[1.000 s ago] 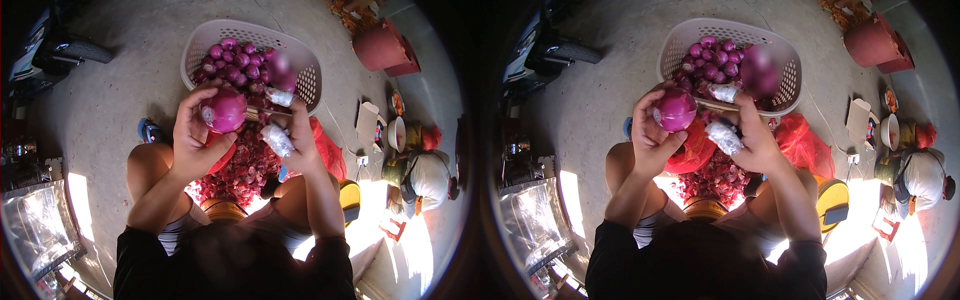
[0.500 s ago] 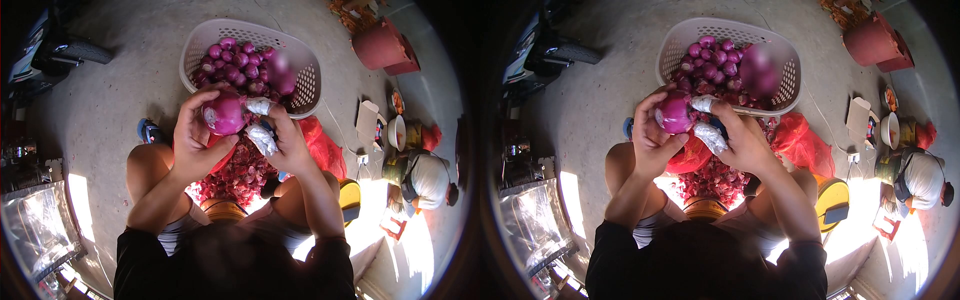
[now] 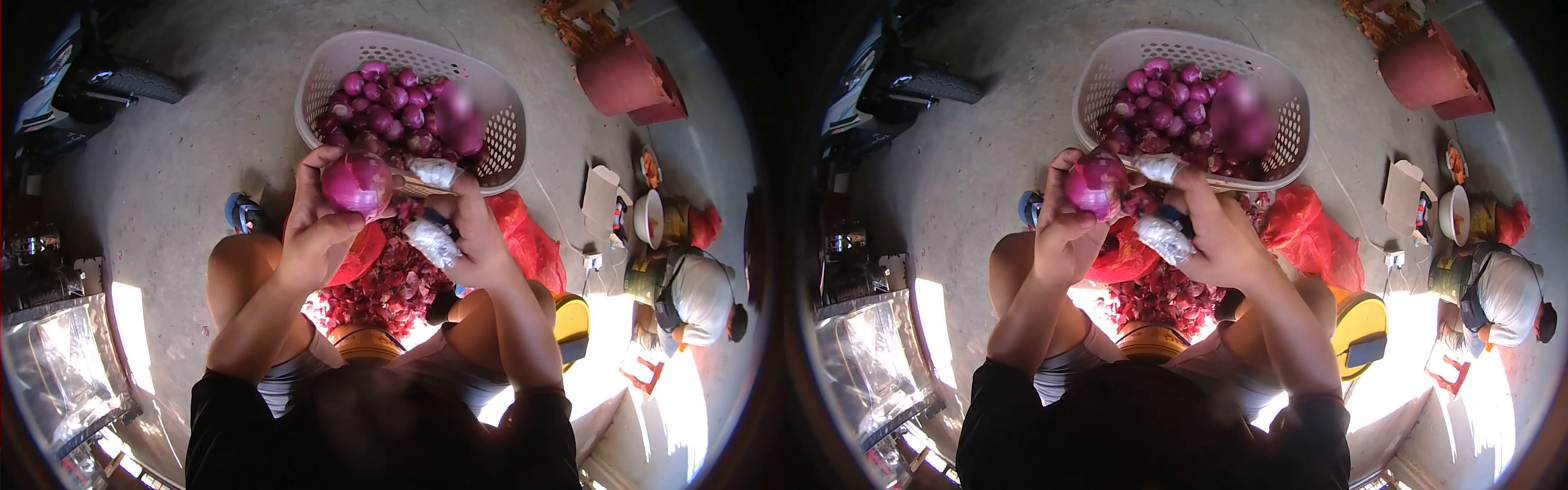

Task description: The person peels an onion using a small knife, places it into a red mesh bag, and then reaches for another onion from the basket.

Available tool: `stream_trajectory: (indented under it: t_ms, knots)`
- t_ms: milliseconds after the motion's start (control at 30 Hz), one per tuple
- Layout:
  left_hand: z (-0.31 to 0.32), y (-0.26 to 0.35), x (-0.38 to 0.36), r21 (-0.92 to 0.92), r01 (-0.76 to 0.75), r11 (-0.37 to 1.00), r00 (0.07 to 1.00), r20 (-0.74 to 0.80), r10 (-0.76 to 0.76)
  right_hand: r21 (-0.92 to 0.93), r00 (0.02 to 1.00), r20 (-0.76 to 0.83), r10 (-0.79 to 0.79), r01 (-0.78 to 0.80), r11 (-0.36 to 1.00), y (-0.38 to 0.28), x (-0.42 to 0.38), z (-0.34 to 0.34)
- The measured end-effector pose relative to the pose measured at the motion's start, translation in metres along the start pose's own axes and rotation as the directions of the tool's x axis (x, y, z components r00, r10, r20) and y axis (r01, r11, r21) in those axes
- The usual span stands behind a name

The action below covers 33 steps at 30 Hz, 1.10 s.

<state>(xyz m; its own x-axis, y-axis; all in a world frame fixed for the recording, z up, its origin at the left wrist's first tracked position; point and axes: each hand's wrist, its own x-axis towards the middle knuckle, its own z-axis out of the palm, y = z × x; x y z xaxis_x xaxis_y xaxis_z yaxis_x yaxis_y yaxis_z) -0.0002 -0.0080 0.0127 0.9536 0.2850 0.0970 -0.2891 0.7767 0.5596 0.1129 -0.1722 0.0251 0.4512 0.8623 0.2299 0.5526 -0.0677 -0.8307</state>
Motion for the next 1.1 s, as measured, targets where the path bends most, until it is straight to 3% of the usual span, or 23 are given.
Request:
stream_trajectory:
  t_ms: [67, 267, 533, 700, 767, 1000, 1100]
  knots:
    - [0.003, -0.001, 0.000, 0.022, -0.025, 0.999, 0.999, -0.043, 0.025, -0.035, 0.999, 0.031, -0.038, 0.040, 0.999, -0.005, 0.002, 0.000]
    - [0.008, -0.008, 0.000, 0.381, -0.179, 0.907, 0.982, 0.016, 0.188, -0.089, 0.982, 0.030, -0.188, 0.190, 0.978, -0.002, 0.004, 0.002]
    - [0.009, -0.007, -0.001, 0.452, -0.135, 0.882, 0.991, 0.053, 0.124, -0.171, 0.984, 0.062, -0.168, 0.176, 0.969, -0.001, 0.003, -0.002]
    - [0.010, -0.007, -0.001, 0.517, -0.138, 0.845, 0.990, 0.045, 0.134, -0.164, 0.998, 0.028, -0.062, 0.066, 0.984, -0.007, 0.002, -0.005]
    - [0.008, -0.007, -0.001, 0.592, -0.155, 0.791, 0.987, 0.070, 0.142, -0.173, 0.995, 0.016, -0.101, 0.102, 0.980, -0.004, 0.003, -0.005]
    - [0.008, -0.007, -0.003, 0.595, -0.130, 0.793, 0.990, 0.040, 0.131, -0.209, 0.987, 0.009, -0.159, 0.157, 0.965, 0.000, 0.007, -0.008]
    - [0.009, -0.007, -0.003, 0.502, -0.124, 0.856, 0.992, 0.042, 0.119, -0.057, 0.991, -0.071, -0.116, 0.112, 0.992, 0.007, 0.005, -0.005]
